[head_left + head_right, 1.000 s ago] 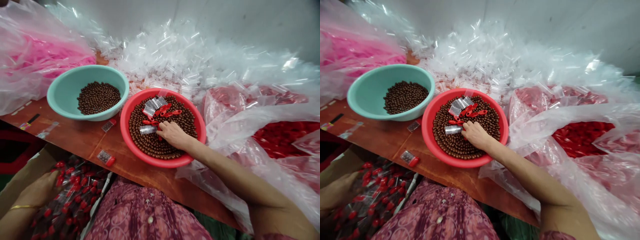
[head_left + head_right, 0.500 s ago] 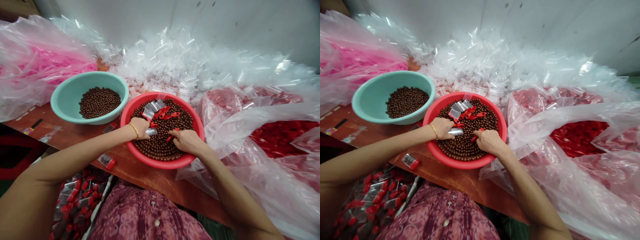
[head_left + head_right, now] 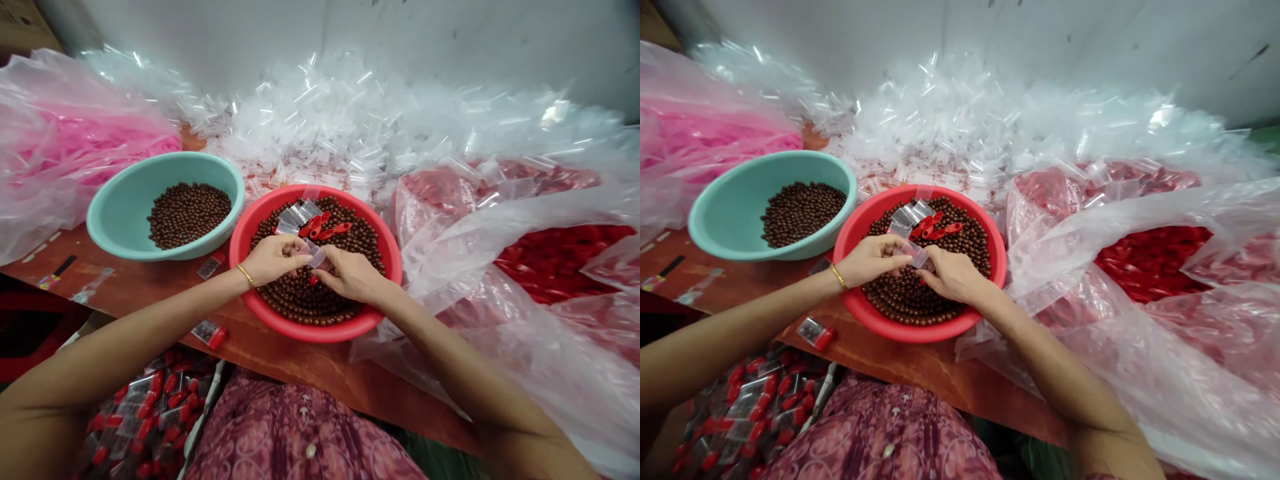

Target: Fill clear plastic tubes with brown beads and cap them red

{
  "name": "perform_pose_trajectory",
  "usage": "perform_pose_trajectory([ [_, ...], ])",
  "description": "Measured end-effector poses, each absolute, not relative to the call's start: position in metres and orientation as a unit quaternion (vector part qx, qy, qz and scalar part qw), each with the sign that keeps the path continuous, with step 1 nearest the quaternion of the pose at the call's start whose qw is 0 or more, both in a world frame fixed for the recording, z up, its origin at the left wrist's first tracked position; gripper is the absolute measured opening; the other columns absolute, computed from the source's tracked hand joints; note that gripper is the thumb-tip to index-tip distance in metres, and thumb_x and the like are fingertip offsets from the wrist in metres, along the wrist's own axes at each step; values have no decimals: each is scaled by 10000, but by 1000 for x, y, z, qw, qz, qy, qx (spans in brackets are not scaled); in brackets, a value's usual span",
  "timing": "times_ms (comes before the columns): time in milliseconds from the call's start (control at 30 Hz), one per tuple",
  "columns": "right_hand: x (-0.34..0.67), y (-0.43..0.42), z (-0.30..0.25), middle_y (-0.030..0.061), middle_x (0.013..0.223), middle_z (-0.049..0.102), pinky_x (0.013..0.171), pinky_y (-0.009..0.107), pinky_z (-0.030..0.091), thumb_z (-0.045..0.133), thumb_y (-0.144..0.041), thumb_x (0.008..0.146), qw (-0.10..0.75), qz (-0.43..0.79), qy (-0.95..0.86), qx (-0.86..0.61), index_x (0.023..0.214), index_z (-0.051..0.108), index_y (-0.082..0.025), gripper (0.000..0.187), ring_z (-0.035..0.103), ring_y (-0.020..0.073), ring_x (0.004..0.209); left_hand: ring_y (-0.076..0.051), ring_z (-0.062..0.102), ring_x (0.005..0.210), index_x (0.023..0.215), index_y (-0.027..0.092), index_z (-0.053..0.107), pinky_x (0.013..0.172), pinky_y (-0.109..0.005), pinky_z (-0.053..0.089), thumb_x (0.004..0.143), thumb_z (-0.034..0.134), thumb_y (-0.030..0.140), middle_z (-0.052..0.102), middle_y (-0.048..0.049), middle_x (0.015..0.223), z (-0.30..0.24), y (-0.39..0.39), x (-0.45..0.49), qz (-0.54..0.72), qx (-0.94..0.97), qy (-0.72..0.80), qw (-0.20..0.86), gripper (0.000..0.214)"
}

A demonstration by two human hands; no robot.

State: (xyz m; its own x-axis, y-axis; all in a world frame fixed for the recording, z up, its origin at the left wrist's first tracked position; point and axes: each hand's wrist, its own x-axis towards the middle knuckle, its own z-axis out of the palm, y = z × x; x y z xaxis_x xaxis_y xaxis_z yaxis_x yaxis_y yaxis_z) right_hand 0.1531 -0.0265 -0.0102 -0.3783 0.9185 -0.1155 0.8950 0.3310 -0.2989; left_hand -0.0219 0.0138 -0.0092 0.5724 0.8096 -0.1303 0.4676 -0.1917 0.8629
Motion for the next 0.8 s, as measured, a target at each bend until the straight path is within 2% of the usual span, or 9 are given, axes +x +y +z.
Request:
perform_pose_trajectory([
  [133, 153, -31, -7, 69, 855, 680, 636, 254, 398, 478, -317, 850, 34, 158, -784, -600, 969, 535, -150, 212, 630, 177, 720, -73, 509, 464, 898, 137, 577, 486, -194, 420, 798, 513, 386, 560, 28, 627, -12, 14, -22, 315, 690, 446, 476, 275],
  [267, 158, -23, -5, 73, 813, 682, 603, 257, 389, 503, -321, 819, 22, 145, -752, -643, 919, 562, -153, 204, 627, 188, 696, -94, 527, 536, 847, 140, 581, 542, -209, 434, 816, 482, 399, 589, 8, 644, 10, 30, -40, 364, 726, 493, 312, 279],
  [333, 162, -10, -2, 78, 866, 685, 632, 260, 416, 497, -359, 837, 94, 162, -730, -657, 1014, 549, -144, 283, 633, 189, 741, -120, 564, 642, 797, 143, 607, 626, -228, 452, 768, 545, 381, 631, -13, 708, 21, 35, -49, 297, 795, 489, 200, 247],
  [433, 165, 8, 5, 111, 1015, 673, 700, 282, 459, 525, -420, 833, 190, 147, -696, -677, 1238, 437, -116, 514, 641, 211, 861, -171, 606, 737, 779, 142, 641, 681, -258, 459, 735, 556, 315, 669, -55, 774, 27, 31, -50, 86, 873, 470, 100, 197],
  [500, 162, 12, 8, 140, 1037, 673, 740, 320, 473, 502, -439, 845, 147, 107, -684, -706, 1230, 474, -108, 509, 643, 252, 923, -209, 632, 774, 820, 143, 661, 676, -276, 465, 717, 552, 261, 685, -83, 805, 23, 23, -45, -58, 894, 438, 74, 191],
  [567, 156, 8, 6, 161, 969, 692, 755, 360, 482, 418, -472, 880, 46, 82, -687, -721, 1081, 602, -111, 452, 652, 292, 929, -237, 649, 823, 866, 153, 679, 688, -289, 473, 713, 549, 222, 698, -98, 845, 17, 17, -37, -148, 902, 400, 67, 213],
  [633, 148, 0, -1, 189, 897, 700, 746, 381, 492, 341, -535, 890, -43, 71, -697, -712, 954, 671, -101, 549, 667, 313, 898, -242, 653, 884, 914, 179, 695, 723, -294, 478, 746, 540, 222, 706, -94, 907, 10, 14, -30, -187, 905, 375, 74, 233],
  [700, 141, -8, -10, 219, 884, 697, 747, 382, 499, 326, -591, 872, -94, 63, -707, -698, 930, 690, -78, 632, 673, 318, 887, -240, 647, 939, 973, 215, 698, 761, -298, 479, 784, 537, 255, 706, -80, 973, 5, 16, -27, -210, 902, 367, 88, 251],
  [800, 136, -11, -21, 229, 918, 696, 773, 363, 499, 388, -528, 865, -124, 66, -724, -675, 948, 691, -69, 556, 671, 303, 920, -232, 641, 969, 1016, 242, 688, 787, -295, 480, 800, 544, 277, 703, -64, 1017, 1, 21, -27, -240, 895, 361, 102, 263],
])
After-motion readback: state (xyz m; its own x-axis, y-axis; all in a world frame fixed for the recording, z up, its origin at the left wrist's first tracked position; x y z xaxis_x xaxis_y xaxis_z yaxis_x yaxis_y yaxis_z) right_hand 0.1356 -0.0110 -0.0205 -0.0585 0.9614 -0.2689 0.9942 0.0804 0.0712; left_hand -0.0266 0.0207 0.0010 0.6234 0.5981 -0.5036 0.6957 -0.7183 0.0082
